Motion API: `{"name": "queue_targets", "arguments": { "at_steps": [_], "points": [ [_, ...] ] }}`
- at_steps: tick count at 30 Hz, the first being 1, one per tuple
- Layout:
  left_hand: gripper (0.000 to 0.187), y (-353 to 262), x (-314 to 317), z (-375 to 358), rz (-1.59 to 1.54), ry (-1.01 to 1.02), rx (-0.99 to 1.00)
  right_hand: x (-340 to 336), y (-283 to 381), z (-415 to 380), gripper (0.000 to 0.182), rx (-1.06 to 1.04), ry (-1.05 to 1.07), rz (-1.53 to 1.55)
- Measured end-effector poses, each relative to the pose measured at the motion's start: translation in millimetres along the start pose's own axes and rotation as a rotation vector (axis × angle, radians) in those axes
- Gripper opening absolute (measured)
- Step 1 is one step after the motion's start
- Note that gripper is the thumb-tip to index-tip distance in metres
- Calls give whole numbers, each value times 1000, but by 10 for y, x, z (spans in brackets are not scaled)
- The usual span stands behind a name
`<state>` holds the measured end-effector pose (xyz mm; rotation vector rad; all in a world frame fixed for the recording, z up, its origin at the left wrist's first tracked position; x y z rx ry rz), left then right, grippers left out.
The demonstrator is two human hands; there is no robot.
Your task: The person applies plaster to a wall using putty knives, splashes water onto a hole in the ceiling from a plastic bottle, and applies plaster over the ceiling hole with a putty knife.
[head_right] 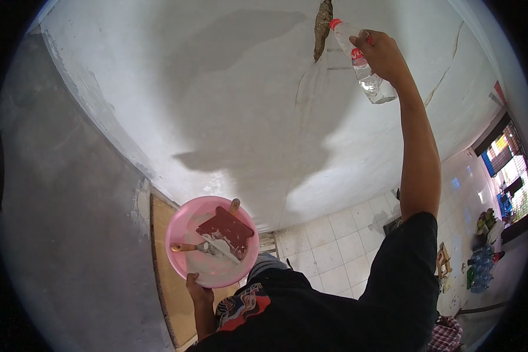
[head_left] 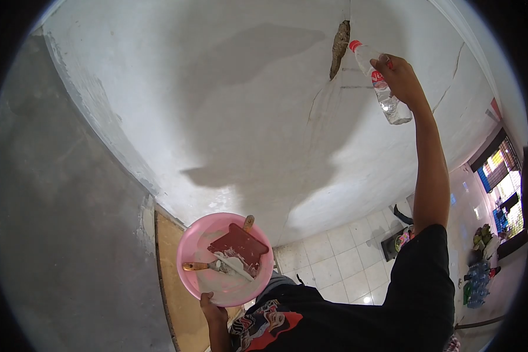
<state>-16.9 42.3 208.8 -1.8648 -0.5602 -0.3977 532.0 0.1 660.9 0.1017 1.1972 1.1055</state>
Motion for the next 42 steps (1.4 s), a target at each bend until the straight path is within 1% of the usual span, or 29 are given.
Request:
{"name": "queue_targets", "arguments": {
  "at_steps": [4, 7, 14, 17, 20, 23, 26, 30, 32, 33, 36, 38, 42],
  "points": [
    [52, -12, 20, -24, -12, -1, -16, 64, -116, 34, 42, -54, 39, -49],
    [53, 12, -12, -13, -5, 13, -8, 200, -242, -7, 41, -56, 58, -62],
    [54, 25, -51, 15, -7, 13, -9, 460, -425, -149, 39, 37, 171, -83],
    [52, -1, -6, -12, -13, 16, 1, 441, -422, -159, 39, 33, 168, -97],
    [51, 12, -23, -3, -8, 17, 2, 393, -439, -101, 39, -46, 104, -53],
    [52, 14, -34, -13, 3, 8, 3, 347, -366, -121, 39, 24, 131, -32],
    [51, -5, 23, -57, -2, -4, 6, 429, -489, -97, 37, -24, 155, -102],
    [51, 7, 12, -37, -23, -1, -10, 670, -583, -196, 38, 1, 206, -87],
    [52, 19, -14, -21, -16, -4, -14, 782, -561, -316, 40, 30, 210, -58],
    [52, 7, 5, -28, -10, -5, -12, 819, -542, -373, 39, 126, 273, -38],
    [53, 11, -14, -33, -2, -11, -1, 941, -668, -371, 37, 33, 236, -45],
    [53, 18, -19, -43, 0, -15, 1, 923, -679, -329, 37, 24, 255, -31],
    [54, -24, 56, -79, 11, -25, 2, 860, -635, -337, 37, 102, 297, -5]
  ]
}}
Point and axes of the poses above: each hand's wrist, its own z-axis towards the middle knuckle, its own x-axis out of the palm, y = z × x, the point moved 3 cm from there along z, towards the middle knuckle, and after that the axes turned 15 degrees about x, right-handed, at the moved point
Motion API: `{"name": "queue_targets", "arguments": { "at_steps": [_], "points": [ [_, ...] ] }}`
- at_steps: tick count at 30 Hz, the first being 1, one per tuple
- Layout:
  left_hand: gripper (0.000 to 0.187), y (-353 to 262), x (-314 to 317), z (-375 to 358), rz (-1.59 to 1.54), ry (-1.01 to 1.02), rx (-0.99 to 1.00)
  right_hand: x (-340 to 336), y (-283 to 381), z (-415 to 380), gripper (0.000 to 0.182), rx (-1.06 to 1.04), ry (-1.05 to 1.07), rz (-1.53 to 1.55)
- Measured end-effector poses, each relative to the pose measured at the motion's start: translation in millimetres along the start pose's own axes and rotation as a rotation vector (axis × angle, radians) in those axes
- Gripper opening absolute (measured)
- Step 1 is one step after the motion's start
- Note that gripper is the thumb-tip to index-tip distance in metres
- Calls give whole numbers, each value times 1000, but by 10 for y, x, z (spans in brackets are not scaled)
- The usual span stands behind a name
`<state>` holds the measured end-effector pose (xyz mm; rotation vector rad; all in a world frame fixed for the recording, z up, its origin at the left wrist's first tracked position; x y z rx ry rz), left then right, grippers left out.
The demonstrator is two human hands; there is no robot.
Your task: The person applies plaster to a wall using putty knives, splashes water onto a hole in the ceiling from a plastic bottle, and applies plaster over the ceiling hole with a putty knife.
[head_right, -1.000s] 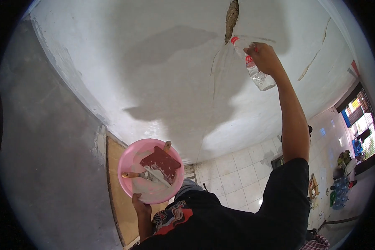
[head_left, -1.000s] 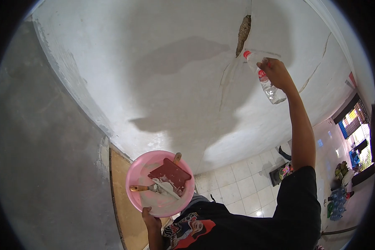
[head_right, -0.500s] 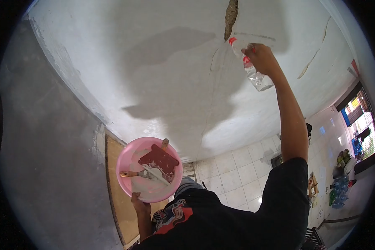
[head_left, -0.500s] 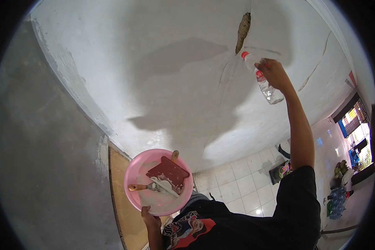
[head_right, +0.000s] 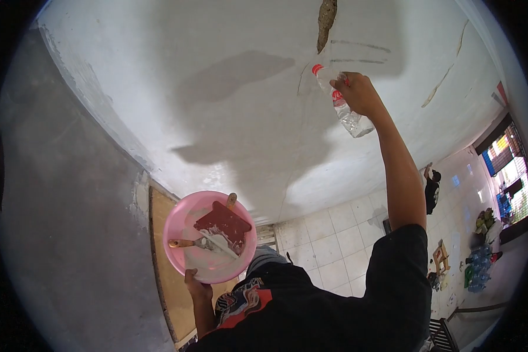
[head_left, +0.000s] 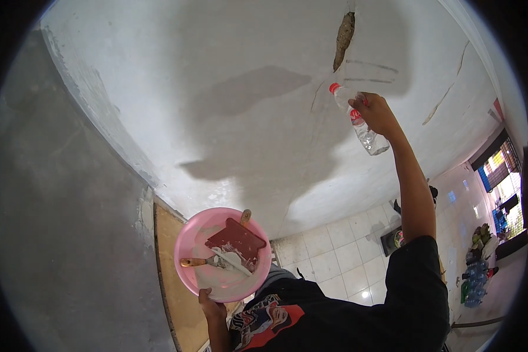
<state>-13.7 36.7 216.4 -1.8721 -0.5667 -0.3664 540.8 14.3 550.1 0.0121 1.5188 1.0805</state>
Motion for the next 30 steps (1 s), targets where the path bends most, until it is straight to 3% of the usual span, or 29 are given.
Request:
{"name": "queue_targets", "arguments": {
  "at_steps": [15, 19, 20, 22, 23, 24, 25, 27, 28, 30],
  "points": [
    [65, 52, -46, 33, 10, 25, -13, 292, -86, 23, 33, 28, -31, 138],
    [65, 113, -101, 38, -3, 6, -35, 844, -718, -30, 31, 122, 77, 834],
    [64, 117, -89, 25, -2, 3, -28, 1095, -920, -187, 35, 378, 196, 1036],
    [64, 98, -64, -4, 4, -5, -11, 1748, -1447, -481, 32, 542, 576, 1223],
    [63, 132, -111, 5, 12, -14, -19, 2205, -1685, -676, 30, 651, 381, 1160],
    [62, 167, -161, 36, 20, -19, -24, 2331, -1547, -1045, 26, 691, 439, 994],
    [61, 182, -192, 53, 28, -26, -29, 2734, -1896, -1226, 26, 732, 604, 736],
    [59, 112, -128, 15, 32, -39, -22, 3010, -1950, -1710, 30, 770, 774, 755],
    [59, 82, -75, 13, 30, -44, -17, 2814, -1542, -1896, 34, 779, 715, 634],
    [57, 36, -3, 2, 26, -33, -23, 3052, -1691, -2061, 29, 938, 719, 1114]
  ]
}}
Point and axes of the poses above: each hand's wrist, its own z-axis towards the middle knuckle, its own x-axis out of the palm, y = z × x, the point moved 3 cm from there along z, towards the middle knuckle, and after that the axes turned 15 degrees about x, right-handed, at the moved point
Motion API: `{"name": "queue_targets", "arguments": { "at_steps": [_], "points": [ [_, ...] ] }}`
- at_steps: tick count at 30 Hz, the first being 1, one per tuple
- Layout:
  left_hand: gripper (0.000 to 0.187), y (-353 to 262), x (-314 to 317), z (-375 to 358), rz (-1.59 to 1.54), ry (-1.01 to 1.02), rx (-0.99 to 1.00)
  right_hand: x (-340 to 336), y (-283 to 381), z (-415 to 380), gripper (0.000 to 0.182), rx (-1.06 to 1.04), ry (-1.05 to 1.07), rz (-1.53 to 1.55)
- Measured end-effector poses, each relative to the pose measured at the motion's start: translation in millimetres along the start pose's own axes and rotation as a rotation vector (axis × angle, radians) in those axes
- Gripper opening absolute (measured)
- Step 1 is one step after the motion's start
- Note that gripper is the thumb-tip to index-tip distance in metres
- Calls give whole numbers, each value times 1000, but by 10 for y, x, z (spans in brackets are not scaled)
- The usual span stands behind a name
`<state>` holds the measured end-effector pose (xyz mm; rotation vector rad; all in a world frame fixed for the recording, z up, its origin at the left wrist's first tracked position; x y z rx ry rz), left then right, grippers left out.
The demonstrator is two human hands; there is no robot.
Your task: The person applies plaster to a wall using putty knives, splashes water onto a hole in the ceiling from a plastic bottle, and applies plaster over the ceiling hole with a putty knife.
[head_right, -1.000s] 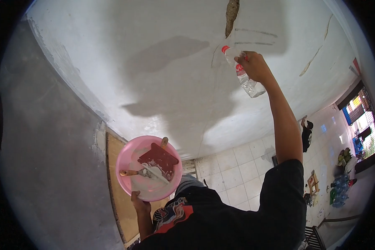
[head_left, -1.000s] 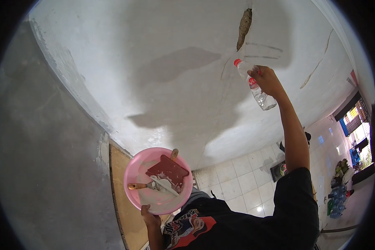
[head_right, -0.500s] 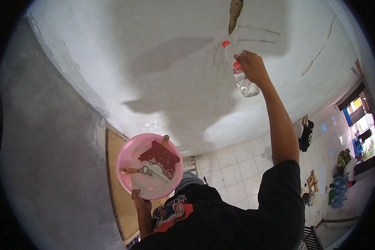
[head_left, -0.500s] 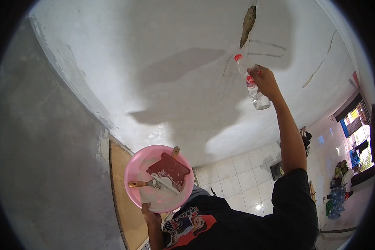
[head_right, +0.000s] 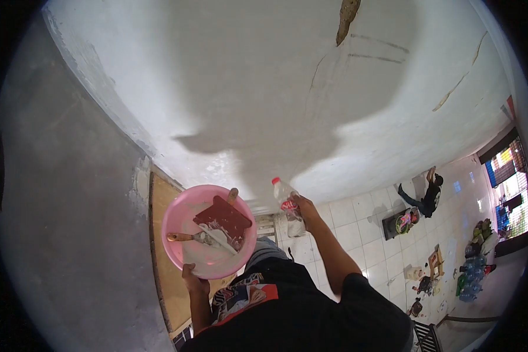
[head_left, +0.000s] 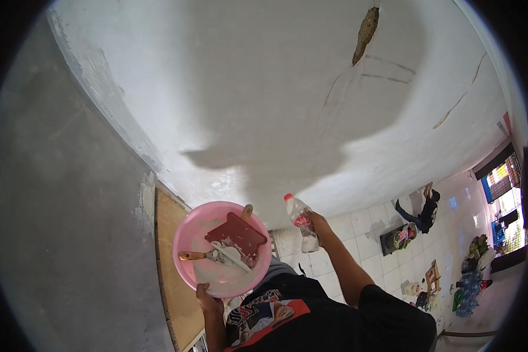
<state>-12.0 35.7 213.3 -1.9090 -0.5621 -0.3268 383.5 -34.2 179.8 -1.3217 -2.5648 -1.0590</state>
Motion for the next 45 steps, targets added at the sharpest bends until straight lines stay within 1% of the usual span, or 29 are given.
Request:
{"name": "queue_targets", "arguments": {
  "at_steps": [3, 6, 7, 10, 11, 14, 15, 18, 22, 23, 25, 26, 27, 30, 31, 34, 35, 38, 39, 42, 43, 45],
  "points": [
    [54, 28, -70, -6, 19, -24, -21, -65, -337, 299, 32, 82, -7, -99],
    [52, 10, -76, 48, 11, -25, 10, -22, -523, 334, 40, 199, 4, -74],
    [51, 9, -59, 30, 1, -32, 23, -45, -538, 286, 46, 223, 13, 22],
    [50, 19, -80, -27, 6, -60, 2, -30, -449, 253, 50, 230, 69, 234],
    [49, 9, -100, -53, 9, -67, 2, -111, -431, 253, 47, 330, 103, 154],
    [47, -8, 12, -19, 10, -79, 14, -92, -389, 276, 43, 166, 50, -484],
    [47, -66, 88, -63, 26, -85, 8, -39, -318, 208, 44, 144, 93, -468],
    [48, -42, 74, -109, 65, -116, 14, -42, -178, 240, 47, -43, 127, 51],
    [50, -1, 31, -108, 68, -140, 18, -65, -165, 397, 38, 344, 243, 357],
    [49, -25, 60, -103, 67, -133, 20, -72, -231, 440, 34, 345, 307, 368],
    [47, -106, 219, -186, 52, -139, 27, 28, -178, 409, 33, 231, 343, 353],
    [47, -88, 198, -204, 55, -155, 27, 56, -202, 377, 33, 184, 356, 349],
    [47, -59, 160, -197, 58, -167, 28, 101, -179, 331, 37, 100, 482, 493],
    [48, -4, 67, -188, 66, -168, 40, 280, 113, 161, 50, -10, 433, 309],
    [48, -21, 80, -186, 68, -161, 45, 294, 239, 178, 62, -13, 548, 221],
    [47, -31, 76, -139, 62, -139, 32, 525, 543, 4, 67, -137, 522, -58],
    [47, -10, 72, -129, 58, -147, 35, 575, 621, 6, 69, -160, 540, -67],
    [46, 0, 82, -132, 51, -152, 31, 563, 773, 63, 64, -205, 524, -76],
    [46, 14, 56, -127, 44, -153, 31, 557, 822, 79, 54, -199, 452, -93],
    [48, 31, 21, -118, 30, -151, 25, 548, 1062, 122, 41, -236, 230, -34],
    [49, 33, 33, -115, 27, -147, 20, 613, 1188, 39, 35, -302, 291, -49],
    [58, 62, -13, -93, 27, -113, 15, 782, 1488, -247, 33, -411, 255, -68]
  ]
}}
Point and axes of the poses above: each hand's wrist, its own z-axis towards the middle knuckle, its own x-axis out of the palm, y = z × x, the point moved 3 cm from there along z, towards the middle knuckle, and after that the axes turned 15 degrees about x, right-handed, at the moved point
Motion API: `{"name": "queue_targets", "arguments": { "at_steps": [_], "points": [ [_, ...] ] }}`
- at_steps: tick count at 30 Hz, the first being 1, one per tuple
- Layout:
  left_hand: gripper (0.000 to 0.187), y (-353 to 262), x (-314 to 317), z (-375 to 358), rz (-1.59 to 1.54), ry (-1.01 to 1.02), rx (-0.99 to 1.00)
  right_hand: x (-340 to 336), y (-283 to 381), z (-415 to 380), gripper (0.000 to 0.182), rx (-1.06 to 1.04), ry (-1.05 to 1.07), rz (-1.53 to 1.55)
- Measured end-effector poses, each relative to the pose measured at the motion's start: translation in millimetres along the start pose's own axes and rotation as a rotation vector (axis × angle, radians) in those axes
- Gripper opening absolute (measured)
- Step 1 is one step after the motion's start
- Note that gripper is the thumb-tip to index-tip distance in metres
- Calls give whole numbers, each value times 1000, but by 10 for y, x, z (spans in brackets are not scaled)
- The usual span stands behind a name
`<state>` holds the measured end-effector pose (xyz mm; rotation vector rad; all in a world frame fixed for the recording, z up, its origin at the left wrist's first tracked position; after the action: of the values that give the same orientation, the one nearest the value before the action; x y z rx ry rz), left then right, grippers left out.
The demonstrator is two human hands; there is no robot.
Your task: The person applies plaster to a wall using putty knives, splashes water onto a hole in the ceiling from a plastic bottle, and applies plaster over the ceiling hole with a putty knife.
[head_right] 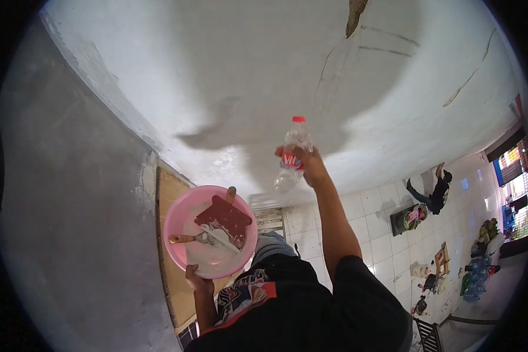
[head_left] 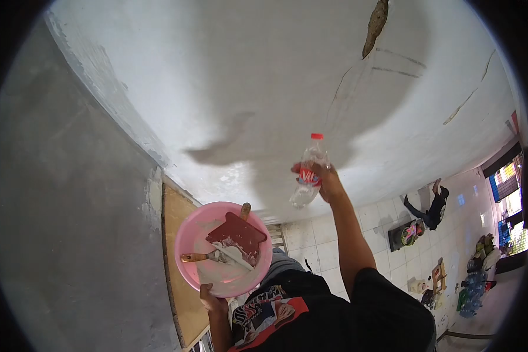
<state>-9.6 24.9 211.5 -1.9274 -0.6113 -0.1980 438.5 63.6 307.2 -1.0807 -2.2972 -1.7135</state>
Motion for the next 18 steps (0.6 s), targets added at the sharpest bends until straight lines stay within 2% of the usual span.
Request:
{"name": "queue_targets", "arguments": {
  "at_steps": [4, 7, 11, 15, 18],
  "points": [
    [64, 12, 0, 22, -15, 46, -6, -105, 509, 138, 37, -187, -96, -246],
    [53, -25, 71, -16, -23, 35, 47, -182, 926, 156, 38, -220, -312, -289],
    [53, -70, 139, -109, -37, 19, 18, -386, 1822, 21, 41, -234, -543, -516],
    [52, 10, 59, -59, -36, 1, 17, -476, 2615, -184, 48, -345, -714, -954],
    [51, 17, 59, -71, -16, -10, 10, -355, 3029, -369, 53, -384, -762, -1135]
  ]
}}
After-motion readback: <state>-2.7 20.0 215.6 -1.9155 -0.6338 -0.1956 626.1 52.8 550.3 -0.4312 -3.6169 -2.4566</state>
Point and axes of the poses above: each hand's wrist, its own z-axis towards the middle knuckle, its own x-axis out of the palm, y = z × x, the point moved 3 cm from there along z, towards the middle knuckle, and after that the axes turned 15 degrees about x, right-handed, at the moved point
